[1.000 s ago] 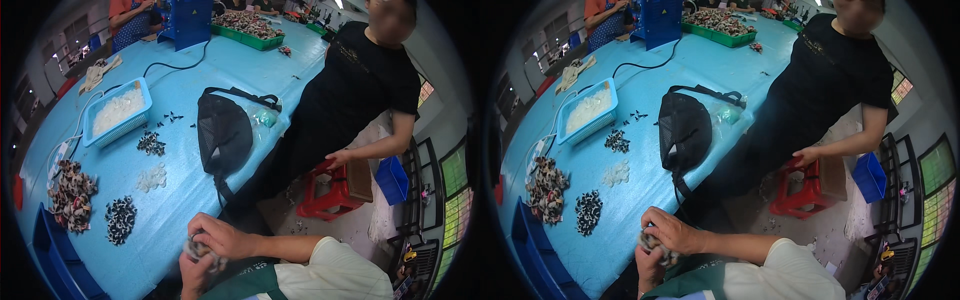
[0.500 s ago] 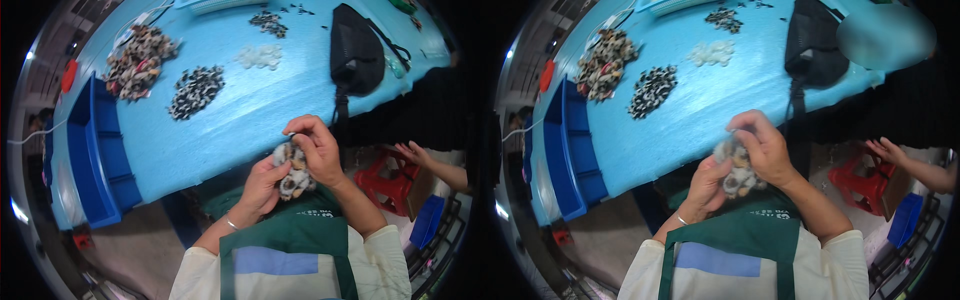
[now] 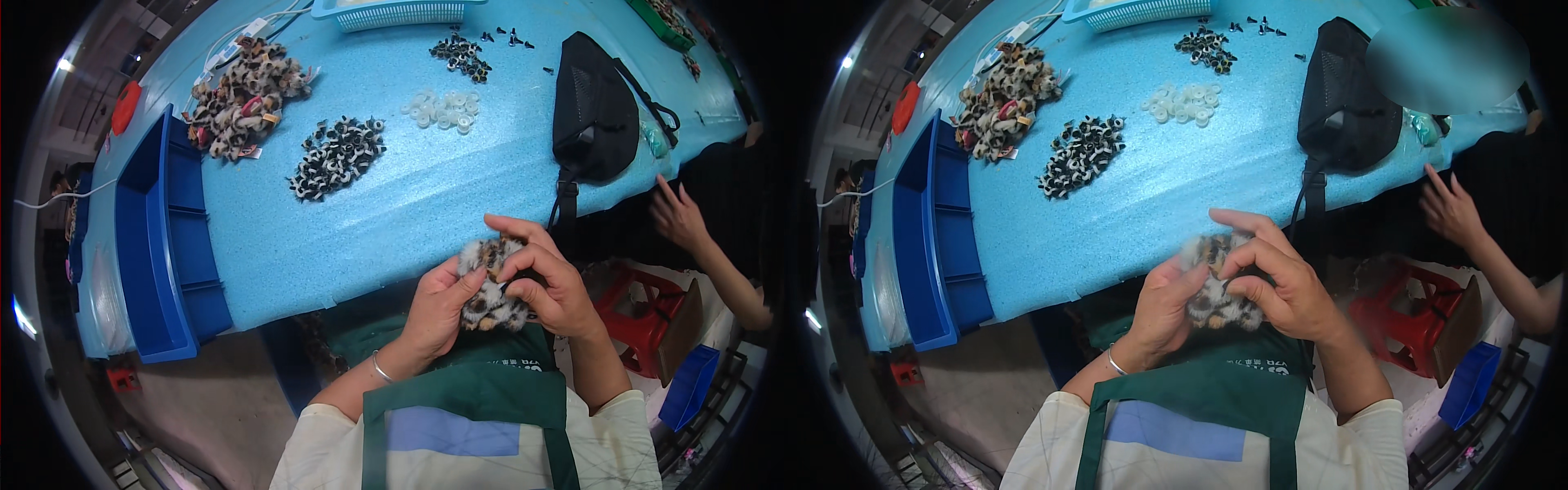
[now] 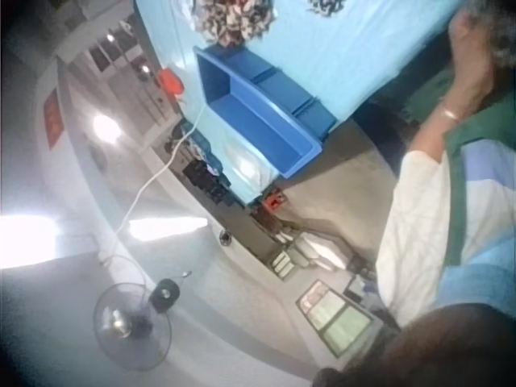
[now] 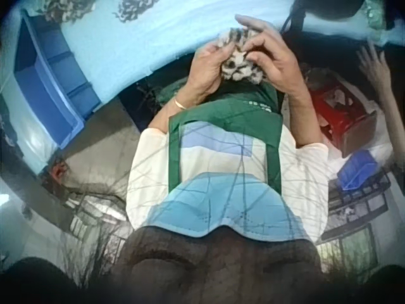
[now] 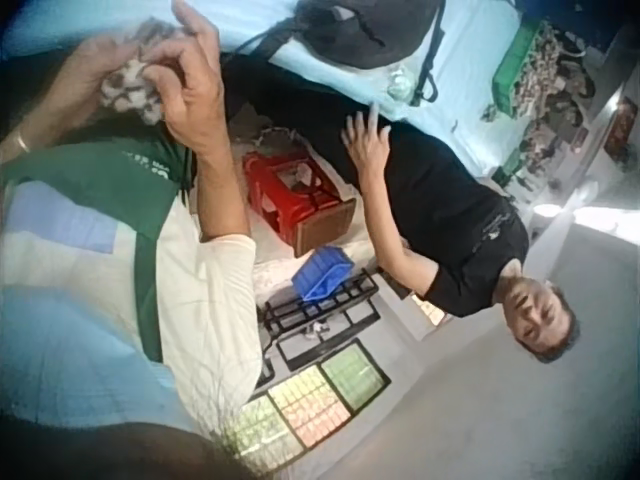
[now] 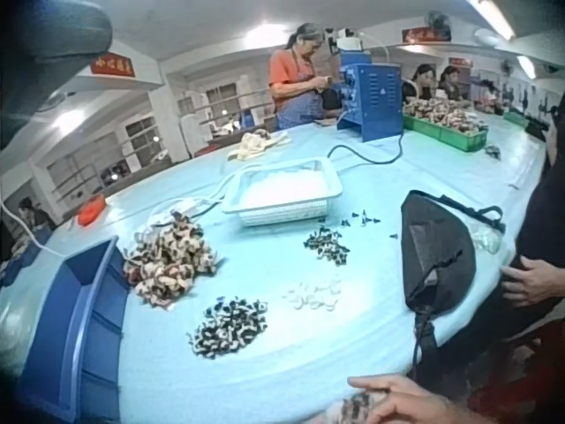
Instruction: The person attaches plastic eyes and washers to plush toy skins by hand.
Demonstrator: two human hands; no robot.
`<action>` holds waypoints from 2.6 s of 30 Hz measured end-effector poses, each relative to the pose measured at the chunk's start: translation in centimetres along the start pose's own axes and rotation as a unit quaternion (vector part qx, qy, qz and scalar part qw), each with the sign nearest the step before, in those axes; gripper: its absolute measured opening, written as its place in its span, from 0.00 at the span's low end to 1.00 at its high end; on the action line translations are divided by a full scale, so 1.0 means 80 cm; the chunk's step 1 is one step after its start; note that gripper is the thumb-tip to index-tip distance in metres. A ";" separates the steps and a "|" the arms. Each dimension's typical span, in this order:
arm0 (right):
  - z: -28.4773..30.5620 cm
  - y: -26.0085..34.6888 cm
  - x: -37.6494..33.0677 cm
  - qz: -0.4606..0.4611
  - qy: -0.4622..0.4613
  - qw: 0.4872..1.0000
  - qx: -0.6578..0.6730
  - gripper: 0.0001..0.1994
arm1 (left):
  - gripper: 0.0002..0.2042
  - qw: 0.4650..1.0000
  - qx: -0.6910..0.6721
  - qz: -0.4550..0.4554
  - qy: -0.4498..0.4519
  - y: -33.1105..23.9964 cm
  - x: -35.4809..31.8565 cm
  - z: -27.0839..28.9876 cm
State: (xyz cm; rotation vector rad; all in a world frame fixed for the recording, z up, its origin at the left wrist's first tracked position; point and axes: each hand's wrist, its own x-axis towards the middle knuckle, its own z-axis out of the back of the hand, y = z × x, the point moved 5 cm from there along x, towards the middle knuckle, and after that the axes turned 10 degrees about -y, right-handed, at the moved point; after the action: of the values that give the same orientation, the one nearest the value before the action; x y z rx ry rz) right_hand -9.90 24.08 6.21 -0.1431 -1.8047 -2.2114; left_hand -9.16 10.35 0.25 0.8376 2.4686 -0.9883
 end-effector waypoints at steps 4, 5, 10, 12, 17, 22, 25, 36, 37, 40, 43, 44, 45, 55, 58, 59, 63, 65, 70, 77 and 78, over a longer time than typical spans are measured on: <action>-0.005 0.001 -0.007 -0.035 -0.002 0.997 -0.064 0.06 | 0.13 0.995 0.075 -0.065 -0.006 -0.004 -0.001 0.007; -0.006 0.001 -0.009 -0.036 -0.002 0.997 -0.064 0.06 | 0.12 0.977 0.158 -0.140 0.005 -0.010 -0.004 0.005; -0.004 0.008 -0.018 0.074 -0.075 0.991 -0.078 0.13 | 0.15 0.763 0.419 -0.492 0.029 -0.046 -0.030 -0.028; -0.004 0.011 -0.021 0.130 -0.079 0.984 -0.091 0.16 | 0.16 0.722 0.441 -0.530 0.061 -0.053 -0.039 -0.032; -0.007 0.029 -0.046 0.253 -0.092 0.949 -0.163 0.19 | 0.22 0.672 0.428 -0.590 0.128 -0.043 -0.059 -0.042; -0.009 0.038 -0.041 0.264 -0.091 0.947 -0.156 0.19 | 0.20 0.753 0.369 -0.531 0.123 -0.038 -0.056 -0.035; -0.011 0.037 -0.038 0.264 -0.088 0.949 -0.144 0.19 | 0.18 0.780 0.328 -0.520 0.116 -0.040 -0.050 -0.035; -0.008 0.004 -0.015 0.014 0.012 0.999 0.033 0.11 | 0.10 0.798 0.349 -0.486 0.079 -0.039 -0.028 -0.005; -0.014 0.014 -0.012 0.066 0.014 0.997 -0.044 0.11 | 0.11 0.796 0.349 -0.491 0.058 -0.042 -0.029 -0.003; -0.027 0.028 0.004 0.082 0.071 0.992 -0.062 0.12 | 0.13 0.785 0.375 -0.492 0.027 -0.049 -0.025 0.005; -0.011 0.001 0.045 0.056 0.064 0.982 -0.167 0.09 | 0.18 0.762 0.415 -0.497 -0.001 -0.053 -0.019 0.009; -0.002 -0.009 0.071 0.094 0.000 0.969 -0.230 0.09 | 0.19 0.748 0.429 -0.506 0.001 -0.054 -0.019 0.009; 0.009 -0.018 0.098 0.131 -0.064 0.945 -0.295 0.09 | 0.21 0.734 0.442 -0.515 0.006 -0.056 -0.020 0.008; 0.038 -0.092 0.213 0.099 -0.089 0.899 -0.418 0.09 | 0.19 0.668 0.476 -0.571 0.026 -0.070 -0.012 0.013; 0.046 -0.082 0.206 0.102 -0.115 0.901 -0.405 0.07 | 0.18 0.665 0.475 -0.576 0.024 -0.071 -0.011 0.011; 0.039 -0.071 0.200 0.096 -0.110 0.905 -0.400 0.07 | 0.17 0.659 0.472 -0.584 0.021 -0.072 -0.014 0.011; 0.010 -0.009 0.132 0.061 -0.105 0.963 -0.240 0.06 | 0.19 0.705 0.451 -0.546 0.034 -0.074 -0.013 0.017; -0.017 0.003 0.099 0.040 -0.037 0.977 -0.207 0.04 | 0.21 0.727 0.409 -0.549 0.053 -0.071 -0.014 0.017; -0.024 -0.008 0.052 -0.100 0.002 0.993 -0.065 0.06 | 0.21 0.753 0.376 -0.537 0.051 -0.064 -0.022 0.010; -0.024 -0.010 0.026 -0.158 0.017 0.987 0.018 0.06 | 0.21 0.758 0.372 -0.536 0.024 -0.058 -0.037 0.011; -0.026 -0.009 0.023 -0.164 0.017 0.986 0.015 0.06 | 0.21 0.758 0.368 -0.539 0.018 -0.058 -0.040 0.013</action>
State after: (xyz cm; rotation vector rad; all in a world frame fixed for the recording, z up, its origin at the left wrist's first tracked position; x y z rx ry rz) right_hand -11.68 21.90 5.52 0.2125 -1.9585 -2.3821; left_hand -9.57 5.66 3.52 -0.6228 2.4724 -2.4000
